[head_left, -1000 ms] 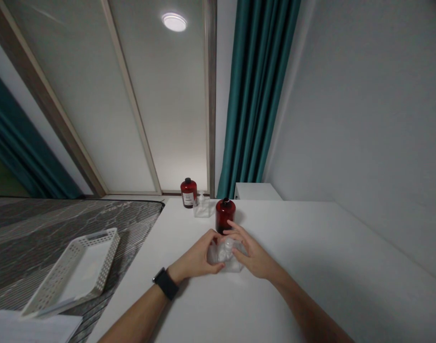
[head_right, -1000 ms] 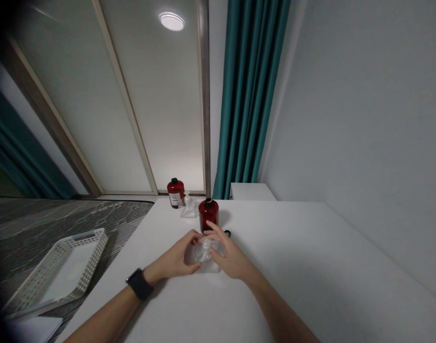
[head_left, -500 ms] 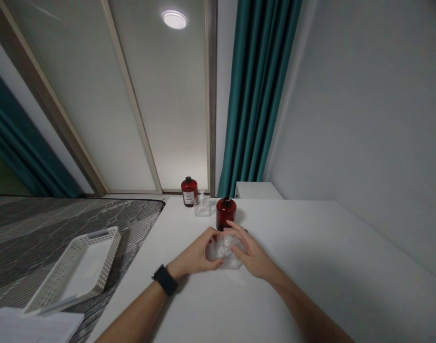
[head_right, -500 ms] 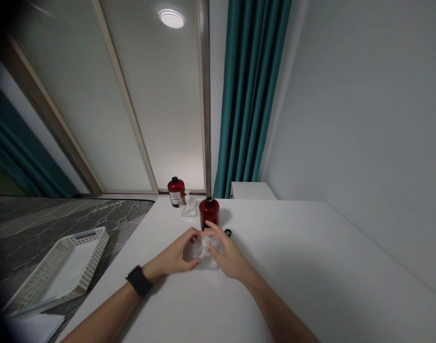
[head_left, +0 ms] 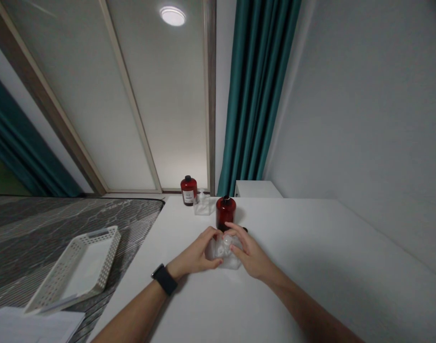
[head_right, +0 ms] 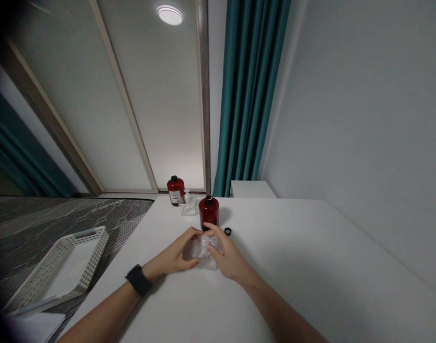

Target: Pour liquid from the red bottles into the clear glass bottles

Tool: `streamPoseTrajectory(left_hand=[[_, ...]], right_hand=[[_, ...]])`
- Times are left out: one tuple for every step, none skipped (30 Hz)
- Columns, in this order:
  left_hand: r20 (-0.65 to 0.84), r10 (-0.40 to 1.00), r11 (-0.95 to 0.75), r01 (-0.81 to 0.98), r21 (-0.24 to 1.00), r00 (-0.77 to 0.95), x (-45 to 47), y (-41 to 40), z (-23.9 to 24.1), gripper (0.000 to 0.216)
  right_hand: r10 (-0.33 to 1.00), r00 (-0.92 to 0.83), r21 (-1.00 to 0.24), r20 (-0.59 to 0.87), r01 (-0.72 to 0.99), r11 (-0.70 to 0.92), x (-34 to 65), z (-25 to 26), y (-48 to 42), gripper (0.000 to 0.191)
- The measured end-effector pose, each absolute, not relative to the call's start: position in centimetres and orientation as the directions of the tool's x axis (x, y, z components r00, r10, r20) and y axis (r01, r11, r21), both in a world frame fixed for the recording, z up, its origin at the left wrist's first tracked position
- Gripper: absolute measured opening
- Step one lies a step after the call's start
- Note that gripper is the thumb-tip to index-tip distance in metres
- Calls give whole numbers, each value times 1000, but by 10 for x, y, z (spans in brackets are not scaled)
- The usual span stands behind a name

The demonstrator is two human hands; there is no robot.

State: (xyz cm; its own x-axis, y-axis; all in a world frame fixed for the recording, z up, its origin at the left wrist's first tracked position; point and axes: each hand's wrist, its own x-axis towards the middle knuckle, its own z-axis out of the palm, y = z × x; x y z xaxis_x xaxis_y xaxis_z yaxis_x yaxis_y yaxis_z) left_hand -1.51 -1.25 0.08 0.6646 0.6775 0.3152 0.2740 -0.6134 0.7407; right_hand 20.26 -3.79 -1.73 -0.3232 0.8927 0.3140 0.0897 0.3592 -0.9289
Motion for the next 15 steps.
streamPoseTrajectory(left_hand=[[317, 676, -615, 274, 739, 665, -15, -12, 1, 51], [317, 674, -617, 272, 739, 667, -15, -12, 1, 51], [317, 671, -617, 268, 740, 671, -14, -12, 1, 52], [313, 665, -617, 263, 742, 678, -14, -11, 1, 54], [306, 662, -613, 259, 747, 685, -15, -10, 1, 56], [295, 663, -602, 256, 756, 687, -16, -9, 1, 61], [281, 669, -586, 256, 769, 688, -17, -7, 1, 67], [265, 679, -566, 258, 783, 684, -19, -6, 1, 72], [251, 692, -544, 261, 797, 677, -22, -5, 2, 77], [241, 704, -526, 264, 808, 668, -24, -4, 3, 78], [238, 715, -517, 267, 813, 658, -27, -3, 4, 74], [241, 722, -515, 272, 813, 648, -29, -2, 6, 67], [251, 731, -521, 281, 806, 634, -31, -1, 8, 57], [265, 742, -526, 290, 800, 616, -32, -1, 10, 46], [277, 754, -529, 300, 794, 596, -33, -1, 12, 37]], right_hand=[[900, -308, -929, 309, 106, 355, 201, -17, -39, 55], [906, -290, -928, 307, 119, 352, 199, -16, -40, 55], [910, -275, -927, 309, 127, 353, 197, -14, -40, 55], [911, -267, -925, 314, 129, 357, 195, -12, -41, 55], [910, -264, -925, 319, 125, 360, 193, -10, -41, 57], [909, -267, -925, 318, 121, 360, 193, -8, -42, 59], [908, -275, -926, 315, 120, 358, 193, -6, -42, 61], [906, -287, -926, 310, 125, 356, 194, -4, -42, 64], [904, -302, -925, 303, 135, 355, 196, -2, -42, 68], [900, -320, -922, 297, 151, 358, 199, 0, -42, 72], [894, -342, -917, 289, 170, 362, 202, 1, -43, 76], [888, -365, -912, 278, 191, 364, 205, 3, -43, 79], [883, -387, -907, 265, 212, 365, 208, 4, -43, 82], [880, -404, -901, 251, 234, 365, 211, 6, -43, 83], [877, -416, -895, 239, 256, 366, 213, 7, -43, 85]])
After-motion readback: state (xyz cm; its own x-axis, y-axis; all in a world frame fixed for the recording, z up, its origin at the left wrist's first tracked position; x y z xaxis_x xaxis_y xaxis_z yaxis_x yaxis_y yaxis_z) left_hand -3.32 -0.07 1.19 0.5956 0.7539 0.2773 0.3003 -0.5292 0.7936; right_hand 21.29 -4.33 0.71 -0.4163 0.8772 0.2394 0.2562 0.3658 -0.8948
